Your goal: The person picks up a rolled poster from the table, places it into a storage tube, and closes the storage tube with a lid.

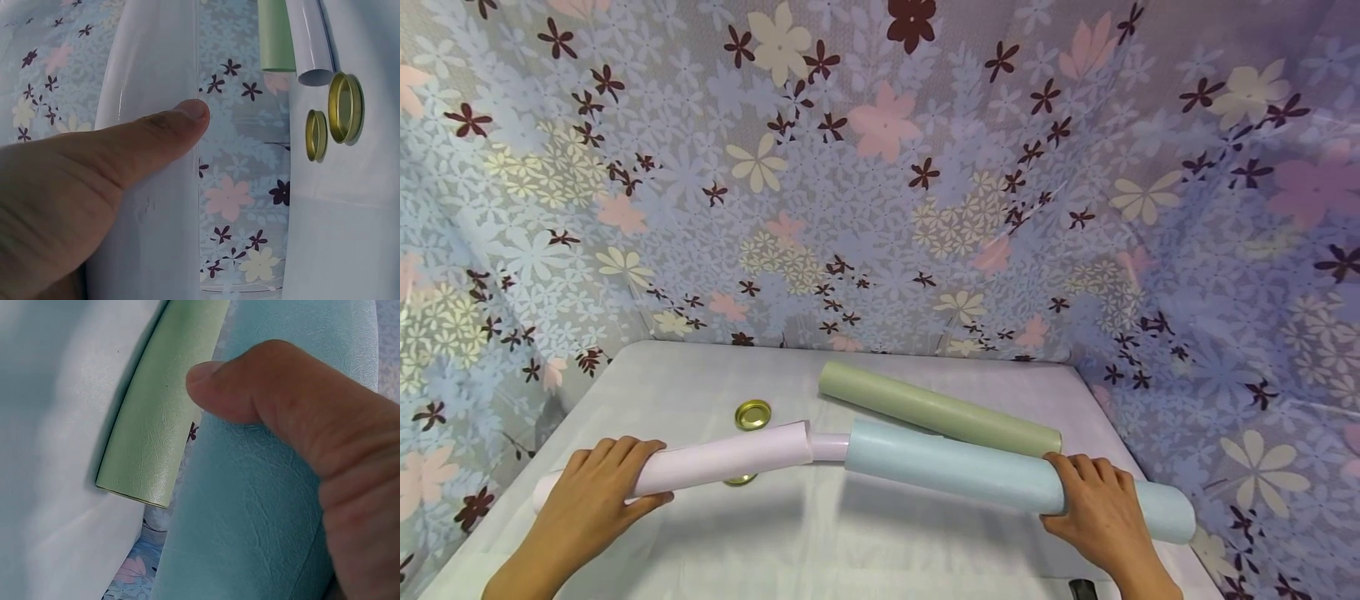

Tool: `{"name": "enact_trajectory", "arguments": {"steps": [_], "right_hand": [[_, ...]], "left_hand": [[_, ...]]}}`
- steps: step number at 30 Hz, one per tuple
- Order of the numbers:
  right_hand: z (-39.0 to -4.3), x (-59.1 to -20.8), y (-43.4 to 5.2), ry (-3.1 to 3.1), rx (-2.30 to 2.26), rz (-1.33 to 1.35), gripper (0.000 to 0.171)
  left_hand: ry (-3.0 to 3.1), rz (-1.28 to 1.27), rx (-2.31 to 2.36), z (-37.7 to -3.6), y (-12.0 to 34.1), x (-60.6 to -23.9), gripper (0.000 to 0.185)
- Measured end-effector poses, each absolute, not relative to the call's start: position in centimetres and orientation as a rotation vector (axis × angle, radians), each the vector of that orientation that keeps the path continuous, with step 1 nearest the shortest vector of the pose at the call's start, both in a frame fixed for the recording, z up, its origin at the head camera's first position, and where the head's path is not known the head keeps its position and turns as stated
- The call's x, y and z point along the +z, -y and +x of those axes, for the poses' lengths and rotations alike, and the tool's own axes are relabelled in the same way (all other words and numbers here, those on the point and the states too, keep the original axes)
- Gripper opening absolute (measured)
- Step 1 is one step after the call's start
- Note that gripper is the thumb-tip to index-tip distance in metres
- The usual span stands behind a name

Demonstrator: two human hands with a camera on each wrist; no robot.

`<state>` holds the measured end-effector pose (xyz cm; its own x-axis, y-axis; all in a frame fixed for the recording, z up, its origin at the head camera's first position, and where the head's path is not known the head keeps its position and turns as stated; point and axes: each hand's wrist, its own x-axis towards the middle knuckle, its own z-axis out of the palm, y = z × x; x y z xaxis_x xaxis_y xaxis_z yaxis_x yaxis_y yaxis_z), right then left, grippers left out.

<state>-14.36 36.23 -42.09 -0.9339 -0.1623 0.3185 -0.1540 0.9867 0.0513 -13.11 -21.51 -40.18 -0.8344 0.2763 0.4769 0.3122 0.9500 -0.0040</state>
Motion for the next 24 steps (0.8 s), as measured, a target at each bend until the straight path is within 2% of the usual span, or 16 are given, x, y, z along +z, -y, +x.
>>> {"name": "enact_trajectory", "arguments": {"steps": [24], "right_hand": [[-13.96,-41.73,-35.7,2.778,-0.041,0.252,0.082]], "left_hand": [[2.645,-0.406,-0.107,-13.33,21.34,-40.35,0.06]]}}
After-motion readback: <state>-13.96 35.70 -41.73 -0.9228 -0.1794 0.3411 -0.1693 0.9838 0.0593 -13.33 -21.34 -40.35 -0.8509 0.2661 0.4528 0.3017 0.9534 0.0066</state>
